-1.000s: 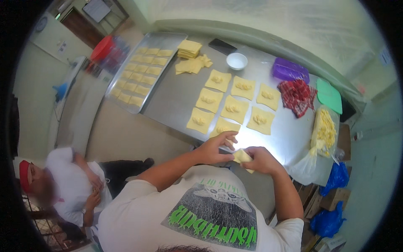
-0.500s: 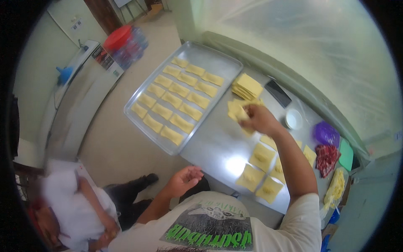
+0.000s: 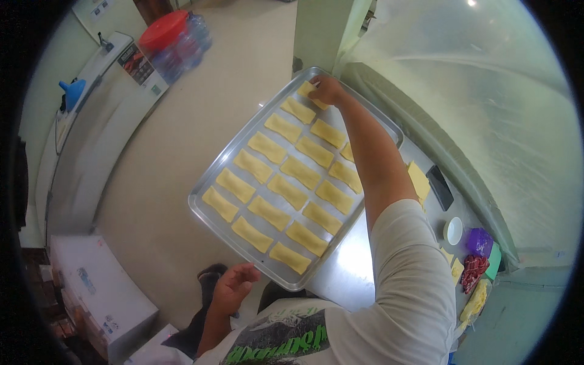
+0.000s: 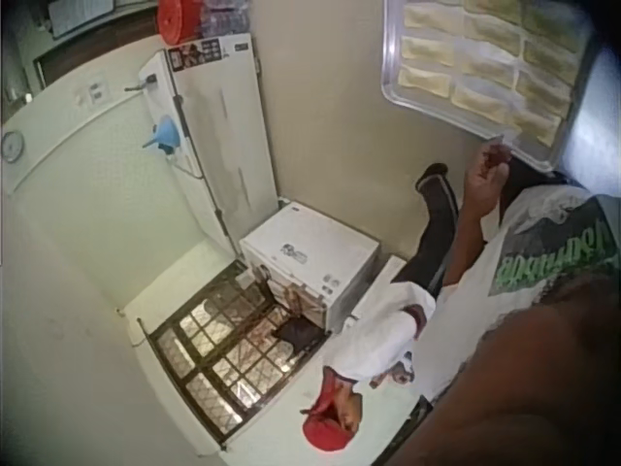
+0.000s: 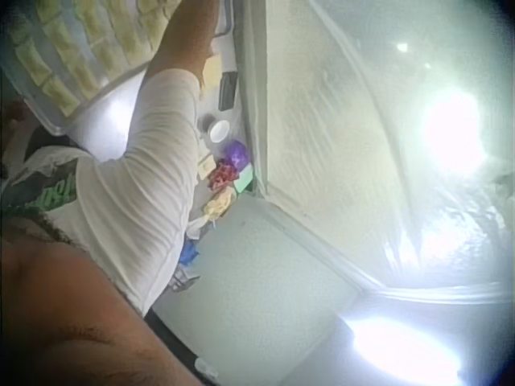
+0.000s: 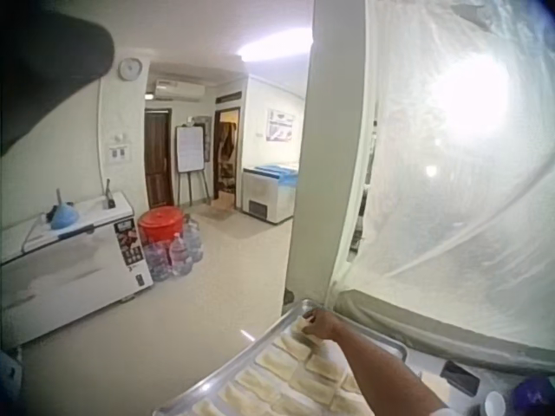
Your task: The person pipes filling onto square pasta sheets, folds them into rectangles, and places them on a metal tray. The person repeats this process for multiple units, arranging them in rows on the tray.
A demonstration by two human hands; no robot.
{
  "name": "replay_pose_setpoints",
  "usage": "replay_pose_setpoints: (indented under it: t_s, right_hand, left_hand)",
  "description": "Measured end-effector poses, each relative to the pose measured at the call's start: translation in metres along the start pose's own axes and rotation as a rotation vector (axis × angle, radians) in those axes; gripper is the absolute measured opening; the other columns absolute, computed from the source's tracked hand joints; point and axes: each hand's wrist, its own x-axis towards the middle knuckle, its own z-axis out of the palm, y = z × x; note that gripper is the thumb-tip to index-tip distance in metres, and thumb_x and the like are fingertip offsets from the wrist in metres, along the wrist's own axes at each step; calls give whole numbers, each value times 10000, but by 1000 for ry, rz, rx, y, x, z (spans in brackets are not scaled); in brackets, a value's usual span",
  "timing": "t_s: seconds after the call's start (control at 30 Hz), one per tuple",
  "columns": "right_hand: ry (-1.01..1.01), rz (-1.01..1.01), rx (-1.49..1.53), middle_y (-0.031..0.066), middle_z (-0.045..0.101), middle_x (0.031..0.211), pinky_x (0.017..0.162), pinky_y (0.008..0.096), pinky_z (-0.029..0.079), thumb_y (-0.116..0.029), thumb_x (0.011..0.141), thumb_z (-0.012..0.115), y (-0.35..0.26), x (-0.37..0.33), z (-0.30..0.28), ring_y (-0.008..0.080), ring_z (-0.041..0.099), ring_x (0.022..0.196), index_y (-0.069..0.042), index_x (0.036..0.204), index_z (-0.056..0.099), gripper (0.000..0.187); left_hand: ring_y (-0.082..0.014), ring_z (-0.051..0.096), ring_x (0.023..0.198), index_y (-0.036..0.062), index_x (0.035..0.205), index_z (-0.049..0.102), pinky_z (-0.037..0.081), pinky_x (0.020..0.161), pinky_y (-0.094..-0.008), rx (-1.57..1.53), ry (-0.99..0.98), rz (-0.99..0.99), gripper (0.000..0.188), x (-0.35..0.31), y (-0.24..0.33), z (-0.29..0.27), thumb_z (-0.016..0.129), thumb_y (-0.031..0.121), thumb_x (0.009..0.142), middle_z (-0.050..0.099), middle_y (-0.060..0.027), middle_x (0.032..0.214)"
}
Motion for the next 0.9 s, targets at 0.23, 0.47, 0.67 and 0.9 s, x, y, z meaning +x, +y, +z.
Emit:
replay_pose_setpoints:
  t_s: [0.23,0.47,0.67,0.9]
  right_hand:
    - [462,-170,-661,169,718,1223,947,457,549,-421,884,716,30,-39,18,382,683,1120,-95,1273,700,508]
    - [218,-74,-74,123,769,1089,900,414,571,-284,978,659,-37,-275,-92,295,733,991,-55,1247,704,356]
    - [357,200,-107,106,779,1090,883,367,578,-163,957,714,5,-575,-156,257,745,966,-69,1222,734,282]
    - [291,500,-257,187,746,969,1019,467,475,-115,883,675,34,-768,-61,319,714,971,-45,1128,748,265]
  left_hand:
    - [-190,638,1166,12,1427,541,476,1062,-358,-11,-102,-91,471,26,1,2,668,51,975,681,-107,1251]
    - [-219,642,1167,-46,1378,557,484,1057,-377,84,-170,106,445,24,32,55,656,24,950,674,-122,1225]
    - [-225,685,1135,-29,1374,576,503,1026,-359,410,-498,39,412,33,8,163,637,63,978,719,-155,1217]
    - [-393,647,1197,-1,1347,586,509,1045,-443,1076,-650,264,385,31,-85,314,617,82,972,684,-221,1267]
